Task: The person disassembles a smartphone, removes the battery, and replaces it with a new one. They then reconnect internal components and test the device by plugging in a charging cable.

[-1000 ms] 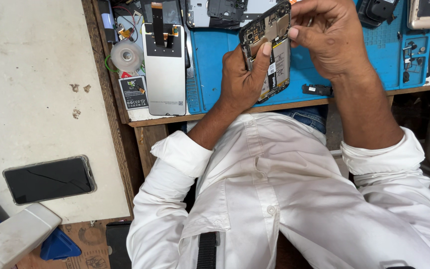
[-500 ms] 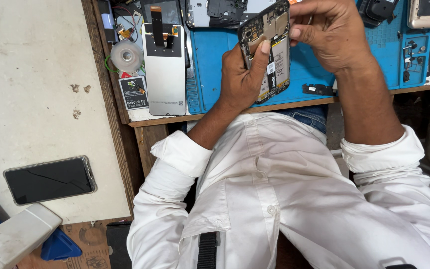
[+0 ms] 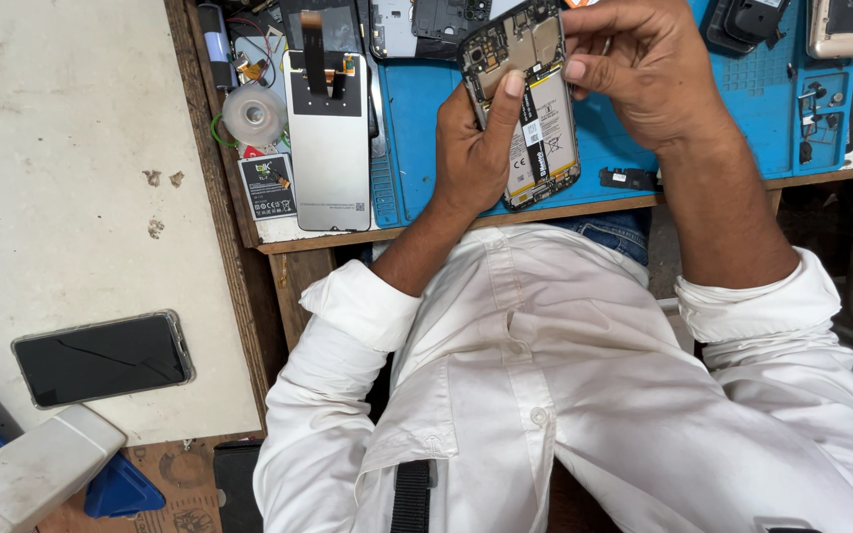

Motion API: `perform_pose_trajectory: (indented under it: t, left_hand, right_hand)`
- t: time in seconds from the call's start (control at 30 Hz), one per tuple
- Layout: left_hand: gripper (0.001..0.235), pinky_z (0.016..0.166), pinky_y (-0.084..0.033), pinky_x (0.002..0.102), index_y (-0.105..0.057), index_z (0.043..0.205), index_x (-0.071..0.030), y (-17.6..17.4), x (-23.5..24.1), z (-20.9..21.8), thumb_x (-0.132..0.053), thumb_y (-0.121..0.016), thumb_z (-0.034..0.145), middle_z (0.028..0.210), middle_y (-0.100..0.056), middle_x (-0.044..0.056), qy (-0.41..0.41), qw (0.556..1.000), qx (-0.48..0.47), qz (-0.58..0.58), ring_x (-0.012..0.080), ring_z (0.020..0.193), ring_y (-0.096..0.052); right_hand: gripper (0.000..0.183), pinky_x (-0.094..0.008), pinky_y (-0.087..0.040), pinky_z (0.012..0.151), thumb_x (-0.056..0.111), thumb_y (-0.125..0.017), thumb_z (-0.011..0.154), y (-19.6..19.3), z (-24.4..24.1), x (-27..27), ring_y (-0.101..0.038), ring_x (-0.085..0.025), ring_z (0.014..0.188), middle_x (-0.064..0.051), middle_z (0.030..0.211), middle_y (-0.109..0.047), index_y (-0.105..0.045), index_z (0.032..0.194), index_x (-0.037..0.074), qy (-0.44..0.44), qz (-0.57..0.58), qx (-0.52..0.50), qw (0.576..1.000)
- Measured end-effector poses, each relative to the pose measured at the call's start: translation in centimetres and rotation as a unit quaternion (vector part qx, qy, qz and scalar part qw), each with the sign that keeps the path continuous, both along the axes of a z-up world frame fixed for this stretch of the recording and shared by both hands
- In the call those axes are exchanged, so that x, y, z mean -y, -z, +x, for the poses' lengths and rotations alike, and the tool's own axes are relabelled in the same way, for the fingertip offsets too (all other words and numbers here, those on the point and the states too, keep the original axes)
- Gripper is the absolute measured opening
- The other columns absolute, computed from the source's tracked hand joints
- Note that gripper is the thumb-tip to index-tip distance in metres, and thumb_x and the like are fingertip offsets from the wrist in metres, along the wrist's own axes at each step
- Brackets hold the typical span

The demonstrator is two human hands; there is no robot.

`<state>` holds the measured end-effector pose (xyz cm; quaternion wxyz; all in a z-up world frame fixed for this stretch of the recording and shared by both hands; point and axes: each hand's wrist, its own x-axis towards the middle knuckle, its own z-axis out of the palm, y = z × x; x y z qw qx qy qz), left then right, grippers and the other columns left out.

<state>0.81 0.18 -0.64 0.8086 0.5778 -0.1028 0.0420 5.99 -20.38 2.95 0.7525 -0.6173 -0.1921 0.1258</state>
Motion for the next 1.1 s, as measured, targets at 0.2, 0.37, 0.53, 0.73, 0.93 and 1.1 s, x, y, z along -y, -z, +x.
perform_pose_trajectory:
  t: [0.2, 0.37, 0.53, 0.73, 0.93, 1.1]
  left_hand:
    - [0.035, 0.062, -0.057, 0.026, -0.065, 0.116, 0.000, -0.1, 0.0, -0.2, -0.033, -0.052, 0.113, 0.081, -0.073, 0.005, -0.013, 0.998, 0.039, 0.055, 0.0082, 0.072, -0.070]
    - [0.035, 0.061, -0.056, 0.026, -0.065, 0.118, 0.001, -0.2, 0.0, -0.1, -0.032, -0.053, 0.112, 0.080, -0.072, 0.006, -0.016, 0.996, 0.053, 0.076, 0.0087, 0.070, -0.070]
    - [0.035, 0.061, -0.054, 0.027, -0.065, 0.119, 0.001, -0.3, -0.1, -0.2, -0.032, -0.053, 0.113, 0.078, -0.070, 0.005, -0.025, 0.993, 0.072, 0.089, 0.0093, 0.069, -0.068]
    - [0.032, 0.059, -0.053, 0.027, -0.065, 0.115, 0.000, -0.3, 0.0, -0.2, -0.030, -0.053, 0.113, 0.076, -0.069, 0.005, -0.020, 0.993, 0.078, 0.090, 0.0090, 0.067, -0.068]
    - [0.032, 0.059, -0.052, 0.028, -0.065, 0.114, 0.000, -0.4, -0.1, -0.3, -0.029, -0.053, 0.113, 0.075, -0.068, 0.004, -0.020, 0.990, 0.092, 0.103, 0.0091, 0.066, -0.067]
    - [0.031, 0.057, -0.051, 0.028, -0.065, 0.113, 0.000, -0.7, -0.1, -0.4, -0.028, -0.053, 0.113, 0.072, -0.066, 0.003, -0.014, 0.990, 0.092, 0.103, 0.0086, 0.064, -0.066]
  right_hand:
    - [0.016, -0.022, -0.061, 0.078, -0.001, -0.077, 0.106, -0.3, -0.3, 0.0, -0.072, -0.011, 0.092, -0.011, 0.112, -0.075, -0.072, 0.121, 0.000, 0.006, 0.031, -0.048, 0.998]
    - [0.013, -0.022, -0.062, 0.078, -0.004, -0.076, 0.107, -0.4, -0.4, -0.2, -0.072, -0.010, 0.093, -0.010, 0.114, -0.074, -0.071, 0.118, 0.001, 0.019, 0.016, -0.015, 1.000]
    - [0.013, -0.021, -0.061, 0.076, -0.005, -0.077, 0.106, -0.7, -0.5, -0.5, -0.072, -0.010, 0.090, -0.010, 0.113, -0.074, -0.071, 0.115, 0.001, 0.030, 0.007, -0.007, 0.999]
    - [0.012, -0.022, -0.061, 0.077, -0.006, -0.078, 0.105, -0.8, -0.7, -0.5, -0.070, -0.009, 0.087, -0.010, 0.111, -0.074, -0.070, 0.113, 0.000, 0.040, -0.005, 0.005, 0.999]
    - [0.016, -0.024, -0.063, 0.084, -0.011, -0.076, 0.103, -1.2, -1.0, -0.4, -0.071, -0.011, 0.091, -0.009, 0.108, -0.073, -0.070, 0.113, 0.000, 0.042, -0.006, -0.006, 0.999]
    - [0.015, -0.024, -0.062, 0.083, -0.011, -0.075, 0.103, -1.7, -1.0, -0.5, -0.071, -0.010, 0.091, -0.008, 0.107, -0.073, -0.070, 0.111, 0.001, 0.041, -0.014, 0.004, 0.999]
